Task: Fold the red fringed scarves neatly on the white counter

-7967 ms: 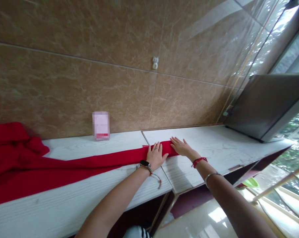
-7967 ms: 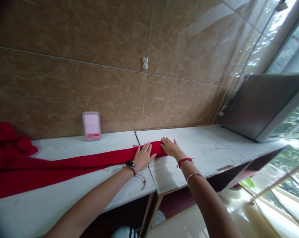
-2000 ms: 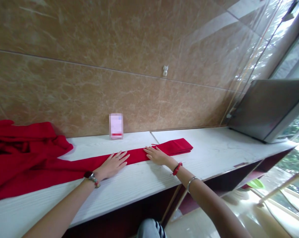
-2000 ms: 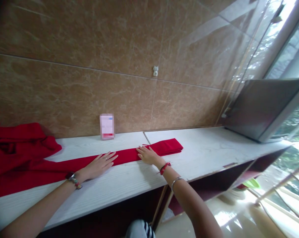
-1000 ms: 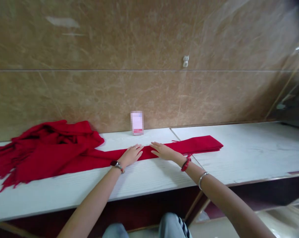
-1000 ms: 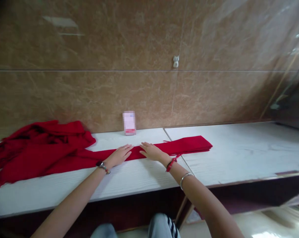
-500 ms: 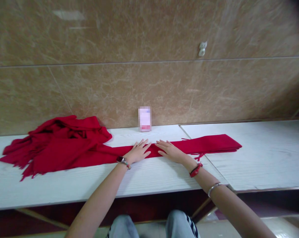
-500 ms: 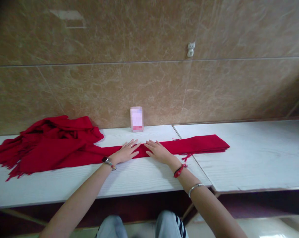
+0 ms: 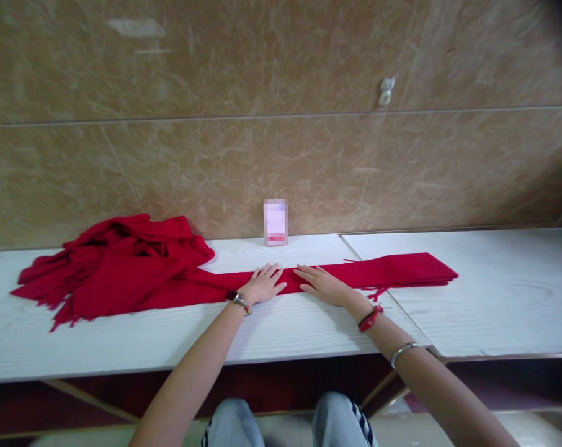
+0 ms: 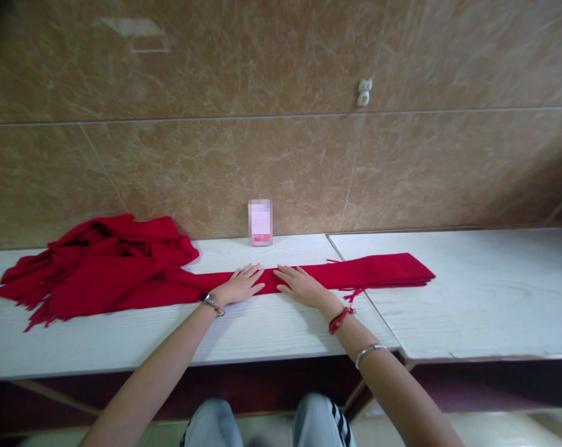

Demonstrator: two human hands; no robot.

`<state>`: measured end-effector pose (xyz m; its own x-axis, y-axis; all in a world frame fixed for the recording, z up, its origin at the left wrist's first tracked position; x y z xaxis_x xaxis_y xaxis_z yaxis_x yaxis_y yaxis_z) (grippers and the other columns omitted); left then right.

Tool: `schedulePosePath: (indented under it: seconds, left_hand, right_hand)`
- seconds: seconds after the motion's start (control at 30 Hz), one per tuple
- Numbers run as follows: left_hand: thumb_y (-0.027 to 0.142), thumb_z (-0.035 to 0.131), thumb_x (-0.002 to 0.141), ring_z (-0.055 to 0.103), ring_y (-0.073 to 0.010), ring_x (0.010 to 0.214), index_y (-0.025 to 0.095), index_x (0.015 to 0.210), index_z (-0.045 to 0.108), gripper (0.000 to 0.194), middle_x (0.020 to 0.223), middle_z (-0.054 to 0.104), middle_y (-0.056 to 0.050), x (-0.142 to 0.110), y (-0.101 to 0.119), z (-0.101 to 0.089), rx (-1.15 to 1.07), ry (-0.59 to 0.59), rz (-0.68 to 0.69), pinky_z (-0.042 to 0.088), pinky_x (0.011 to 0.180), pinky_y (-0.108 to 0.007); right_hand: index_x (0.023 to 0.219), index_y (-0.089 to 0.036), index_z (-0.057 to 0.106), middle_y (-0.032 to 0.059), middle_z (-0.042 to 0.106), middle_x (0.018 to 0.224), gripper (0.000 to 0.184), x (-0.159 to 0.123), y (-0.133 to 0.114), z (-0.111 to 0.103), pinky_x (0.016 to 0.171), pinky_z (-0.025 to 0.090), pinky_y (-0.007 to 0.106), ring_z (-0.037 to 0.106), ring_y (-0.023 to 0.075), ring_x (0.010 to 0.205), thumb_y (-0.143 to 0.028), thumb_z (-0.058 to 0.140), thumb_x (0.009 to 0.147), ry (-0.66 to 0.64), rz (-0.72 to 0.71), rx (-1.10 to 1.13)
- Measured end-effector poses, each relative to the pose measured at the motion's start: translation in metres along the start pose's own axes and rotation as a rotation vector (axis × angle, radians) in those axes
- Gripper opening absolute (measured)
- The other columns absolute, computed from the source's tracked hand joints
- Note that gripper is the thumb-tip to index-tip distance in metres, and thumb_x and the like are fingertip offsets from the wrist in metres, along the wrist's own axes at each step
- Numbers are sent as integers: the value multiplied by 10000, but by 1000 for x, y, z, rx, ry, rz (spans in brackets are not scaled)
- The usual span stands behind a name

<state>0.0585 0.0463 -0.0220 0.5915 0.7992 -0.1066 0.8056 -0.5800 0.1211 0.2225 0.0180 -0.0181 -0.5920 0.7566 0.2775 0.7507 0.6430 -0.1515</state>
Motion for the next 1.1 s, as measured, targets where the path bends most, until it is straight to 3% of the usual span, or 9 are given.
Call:
schedulePosePath:
  seconds: [0.1, 0.2, 0.33, 0.53, 0.73, 0.93, 1.1]
  left_hand:
    - [486, 227, 900, 81, -235, 1345, 198, 1375, 254, 556, 1472, 147, -70, 1, 0, -3, 12, 62, 13, 103, 1060, -447]
    - [434, 240, 911, 98, -214, 1343, 211, 1354, 302, 499, 1464, 186, -59, 2, 0, -8, 19, 143, 44, 119, 1064, -417]
    - [448, 256, 908, 124, -229, 1338, 239, 1358, 296, 497, 1461, 200, -38, 4, -3, -4, 9, 70, 58, 138, 1058, -431]
    - [426, 247, 916, 119, -233, 1338, 253, 1361, 278, 479, 1463, 193, -36, 3, -2, -3, 17, 50, 42, 132, 1054, -454]
    - [386, 271, 913, 144, -233, 1333, 218, 1348, 309, 468, 1449, 235, -54, 4, 1, -4, 14, 100, 53, 148, 1050, -451]
    - [314, 295, 907, 215, -220, 1311, 196, 1327, 342, 439, 1408, 323, -67, 6, 6, -2, 10, 159, 84, 180, 1045, -429]
    - [291, 387, 865, 433, -205, 1153, 168, 1253, 450, 411, 1264, 470, -103, 8, 9, -13, -16, 231, 136, 282, 997, -347]
  right_hand:
    - [1342, -183, 352, 123, 356, 1388, 496, -2, -1, -8, 1039, 249, 466, 315, 228, 1271, -385, 370, 890, 68, 10, 3]
    - [1326, -178, 381, 123, 428, 1338, 529, -5, -3, -14, 1014, 321, 409, 394, 225, 1220, -363, 468, 838, 95, -3, 50]
    - [1286, -167, 436, 110, 535, 1232, 521, -7, -7, -16, 944, 403, 344, 497, 200, 1116, -167, 468, 766, 77, -51, 98]
    - [1249, -162, 467, 99, 558, 1198, 644, -7, -5, -14, 908, 414, 345, 502, 173, 1097, 37, 337, 651, 65, -69, 37]
    - [1185, -140, 504, 108, 580, 1132, 485, -2, -10, -17, 885, 385, 336, 490, 183, 1066, 19, 347, 754, 99, -80, -142]
    - [1013, -145, 579, 119, 595, 975, 248, 2, -12, -24, 794, 372, 332, 506, 219, 931, -118, 399, 844, 75, 71, -391]
    - [910, -153, 600, 101, 601, 930, 205, -3, -13, -30, 751, 373, 295, 519, 209, 901, -107, 429, 807, 2, 100, -384]
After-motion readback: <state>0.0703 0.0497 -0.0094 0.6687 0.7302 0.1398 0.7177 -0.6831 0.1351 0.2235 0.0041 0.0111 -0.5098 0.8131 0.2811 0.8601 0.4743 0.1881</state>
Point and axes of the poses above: each hand's wrist, its own x-axis towards the middle knuckle, its own z-axis out of the palm, y = z × x, the point moved 5 cm from there along x, towards the middle knuckle
